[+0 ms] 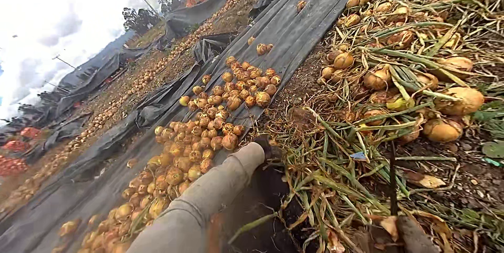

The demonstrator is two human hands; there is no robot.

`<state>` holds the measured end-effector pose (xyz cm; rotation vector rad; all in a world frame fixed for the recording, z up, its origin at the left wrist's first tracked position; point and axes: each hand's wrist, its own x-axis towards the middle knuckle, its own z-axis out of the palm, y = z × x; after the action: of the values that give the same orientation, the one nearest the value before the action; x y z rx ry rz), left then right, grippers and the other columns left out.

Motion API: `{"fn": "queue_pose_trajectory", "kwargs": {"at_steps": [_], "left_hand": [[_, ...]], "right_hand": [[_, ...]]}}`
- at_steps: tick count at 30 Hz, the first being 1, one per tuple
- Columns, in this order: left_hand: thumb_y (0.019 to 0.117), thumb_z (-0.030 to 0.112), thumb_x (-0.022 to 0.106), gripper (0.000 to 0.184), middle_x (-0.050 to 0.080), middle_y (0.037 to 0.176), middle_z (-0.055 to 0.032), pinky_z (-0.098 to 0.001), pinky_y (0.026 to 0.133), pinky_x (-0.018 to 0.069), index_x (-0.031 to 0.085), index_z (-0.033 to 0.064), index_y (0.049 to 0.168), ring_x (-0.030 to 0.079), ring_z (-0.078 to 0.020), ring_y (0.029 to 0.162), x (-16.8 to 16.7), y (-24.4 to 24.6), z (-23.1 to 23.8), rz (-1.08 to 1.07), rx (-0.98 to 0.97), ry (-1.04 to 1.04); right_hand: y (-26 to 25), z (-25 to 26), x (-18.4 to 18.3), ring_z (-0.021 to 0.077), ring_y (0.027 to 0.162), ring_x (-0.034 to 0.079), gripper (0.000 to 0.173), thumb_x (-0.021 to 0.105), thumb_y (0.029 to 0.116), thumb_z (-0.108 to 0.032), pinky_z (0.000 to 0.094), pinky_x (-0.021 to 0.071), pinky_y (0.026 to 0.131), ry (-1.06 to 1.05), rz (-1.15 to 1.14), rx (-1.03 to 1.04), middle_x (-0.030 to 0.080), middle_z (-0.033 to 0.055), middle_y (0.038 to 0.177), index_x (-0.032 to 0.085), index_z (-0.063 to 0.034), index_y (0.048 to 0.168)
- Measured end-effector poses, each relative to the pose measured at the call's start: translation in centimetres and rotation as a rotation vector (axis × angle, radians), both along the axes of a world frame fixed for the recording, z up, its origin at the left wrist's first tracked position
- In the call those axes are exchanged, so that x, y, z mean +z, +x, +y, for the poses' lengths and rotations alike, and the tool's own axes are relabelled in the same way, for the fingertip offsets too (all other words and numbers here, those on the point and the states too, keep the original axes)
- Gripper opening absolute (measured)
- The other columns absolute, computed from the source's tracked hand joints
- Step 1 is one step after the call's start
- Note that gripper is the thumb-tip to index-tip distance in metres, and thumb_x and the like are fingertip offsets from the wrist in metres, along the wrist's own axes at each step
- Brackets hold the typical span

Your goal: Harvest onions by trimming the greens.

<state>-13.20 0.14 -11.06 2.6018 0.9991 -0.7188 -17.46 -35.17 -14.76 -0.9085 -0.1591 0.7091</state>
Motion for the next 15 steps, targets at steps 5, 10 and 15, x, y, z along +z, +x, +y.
{"fn": "queue_pose_trajectory", "kwargs": {"at_steps": [5, 10, 15], "left_hand": [[0.0960, 0.048, 0.066, 0.066, 0.056, 0.136, -0.0202, -0.0595, 0.086, 0.0539, 0.044, 0.0146, 0.149, 0.061, -0.0370, 0.112, 6.6, 3.1, 9.6, -1.096, 0.803, -0.351], [0.0996, 0.035, 0.067, 0.055, 0.059, 0.136, -0.0223, -0.0574, 0.103, 0.0489, 0.050, 0.0055, 0.143, 0.059, -0.0360, 0.125, 5.1, 6.9, 1.7, -0.650, 0.147, -0.101], [0.1017, 0.027, 0.063, 0.042, 0.063, 0.136, -0.0202, -0.0564, 0.111, 0.0420, 0.060, 0.0067, 0.139, 0.058, -0.0358, 0.129, 1.1, 15.8, -10.6, -0.239, -0.444, -0.057]], "right_hand": [[4.3, -2.0, -2.3, 0.0097, 0.041, 0.054, 0.071, 0.010, 0.1008, -0.071, 0.0271, 0.0486, 0.037, 0.028, 0.299, -0.324, 0.055, -0.0022, 0.054, 0.057, -0.0222, 0.080], [6.8, -3.5, -2.6, 0.0121, 0.063, 0.065, 0.053, 0.022, 0.1084, -0.056, 0.0350, 0.0591, 0.059, -0.033, 0.336, -0.731, 0.065, -0.0030, 0.074, 0.061, -0.0216, 0.101], [7.4, -5.1, -2.8, 0.0228, 0.081, 0.072, 0.022, 0.036, 0.1063, -0.014, 0.0465, 0.0629, 0.076, -0.017, 0.464, -0.829, 0.070, 0.0062, 0.086, 0.057, -0.0097, 0.099]]}}
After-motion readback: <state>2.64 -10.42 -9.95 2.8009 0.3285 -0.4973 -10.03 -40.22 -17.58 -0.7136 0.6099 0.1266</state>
